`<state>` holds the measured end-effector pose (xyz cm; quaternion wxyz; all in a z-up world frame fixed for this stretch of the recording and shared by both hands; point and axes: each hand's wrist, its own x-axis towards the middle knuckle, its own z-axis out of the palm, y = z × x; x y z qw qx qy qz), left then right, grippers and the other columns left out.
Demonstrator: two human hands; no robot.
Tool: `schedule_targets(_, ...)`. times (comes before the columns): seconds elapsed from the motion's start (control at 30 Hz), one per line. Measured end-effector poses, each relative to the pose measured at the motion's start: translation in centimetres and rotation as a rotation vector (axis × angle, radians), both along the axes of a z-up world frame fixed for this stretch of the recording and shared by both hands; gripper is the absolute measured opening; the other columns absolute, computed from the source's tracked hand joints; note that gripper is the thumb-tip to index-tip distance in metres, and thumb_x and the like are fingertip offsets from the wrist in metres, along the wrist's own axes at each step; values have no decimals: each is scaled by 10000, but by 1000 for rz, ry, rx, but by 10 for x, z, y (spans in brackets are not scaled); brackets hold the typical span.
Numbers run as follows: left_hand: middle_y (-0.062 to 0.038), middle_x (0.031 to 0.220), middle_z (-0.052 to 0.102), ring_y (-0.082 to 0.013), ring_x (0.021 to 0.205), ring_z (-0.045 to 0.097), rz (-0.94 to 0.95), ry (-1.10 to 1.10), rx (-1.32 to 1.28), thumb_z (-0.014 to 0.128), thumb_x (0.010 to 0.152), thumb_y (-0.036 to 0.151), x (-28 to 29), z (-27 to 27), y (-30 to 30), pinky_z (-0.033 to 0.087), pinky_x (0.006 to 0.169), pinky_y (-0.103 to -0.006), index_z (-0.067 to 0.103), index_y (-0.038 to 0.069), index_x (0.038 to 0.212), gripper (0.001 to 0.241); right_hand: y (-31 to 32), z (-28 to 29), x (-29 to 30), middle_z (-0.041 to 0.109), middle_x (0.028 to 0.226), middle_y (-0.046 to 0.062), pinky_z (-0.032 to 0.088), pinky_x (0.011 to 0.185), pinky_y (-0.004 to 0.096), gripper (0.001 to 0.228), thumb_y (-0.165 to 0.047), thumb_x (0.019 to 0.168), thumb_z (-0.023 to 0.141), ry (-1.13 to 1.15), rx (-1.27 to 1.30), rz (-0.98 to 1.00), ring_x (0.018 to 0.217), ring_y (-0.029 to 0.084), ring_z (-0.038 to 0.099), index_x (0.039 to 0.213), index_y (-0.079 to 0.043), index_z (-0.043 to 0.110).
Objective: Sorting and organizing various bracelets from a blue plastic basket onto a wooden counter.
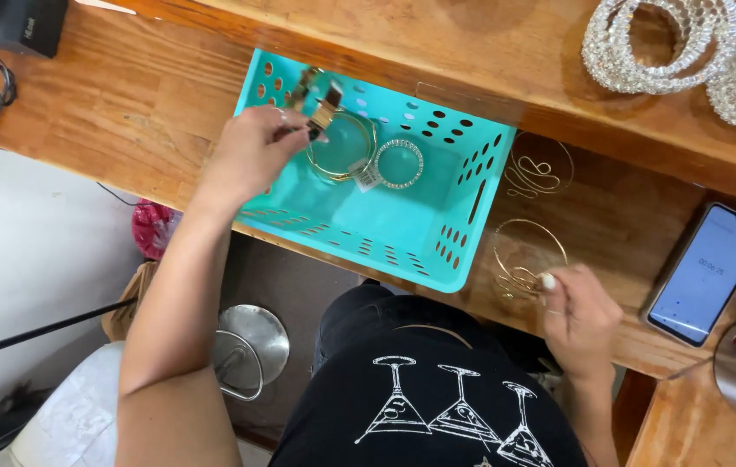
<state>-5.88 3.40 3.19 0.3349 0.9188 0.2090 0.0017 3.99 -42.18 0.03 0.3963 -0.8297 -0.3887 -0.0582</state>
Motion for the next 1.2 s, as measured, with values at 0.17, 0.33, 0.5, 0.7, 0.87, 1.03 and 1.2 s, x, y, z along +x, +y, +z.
schedule_targets(0.17,-122,930,466,-216,902,548,-13,-388,-317,626,1053,24,-39,70,-31,512,782,-336,746,10,1064,122,38,-34,11,679,804,153,562,687,460,178,-129,1082,612,54,-14,45,764,410,682,967,-39,714)
schedule_targets(0.33,-153,1058,535,-253,1019,579,-231,-456,-554,524,1080,104,-47,68,-69,573,847,-410,683,12,1135,192,55,-10,11,680,1023,213,554,798,541,216,-159,1095,570,49,-21,82,946,471,670,1184,2,683)
schedule_targets(0.5,-119,954,650,-235,956,683,-352,-374,-950,453,1104,225,-36,65,-109,629,858,-496,648,-7,1105,303,39,30,7,651,1230,213,514,678,420,398,-296,1095,567,-59,108,27,718,301,587,1294,34,669)
schedule_targets(0.7,-38,907,496,-231,805,433,-764,-368,-585,281,1117,350,-12,107,-131,359,896,-354,513,76,1008,376,31,108,-24,602,1323,323,460,817,304,525,-329,1118,415,97,242,-76,733,216,536,1333,125,568)
schedule_targets(0.87,-71,1175,639,-273,1154,584,-930,-446,-631,304,1132,381,1,98,-142,470,1039,-402,537,103,1258,384,6,98,-23,703,784,24,531,741,283,298,-352,904,658,477,325,254,677,129,646,891,-56,690)
schedule_targets(1.03,-182,1483,441,-345,1270,589,-562,-311,-145,627,1075,272,8,68,-70,570,1015,-444,453,133,1494,475,-39,40,5,664,925,169,506,848,328,150,-103,991,713,196,186,-4,860,244,631,973,41,675)
schedule_targets(1.2,-168,1025,624,-448,869,654,-418,254,375,735,953,254,26,8,-15,518,606,-582,678,42,1084,255,-50,-9,38,701,1040,200,496,826,365,57,96,1122,795,-113,-113,-267,900,280,598,1079,89,758)
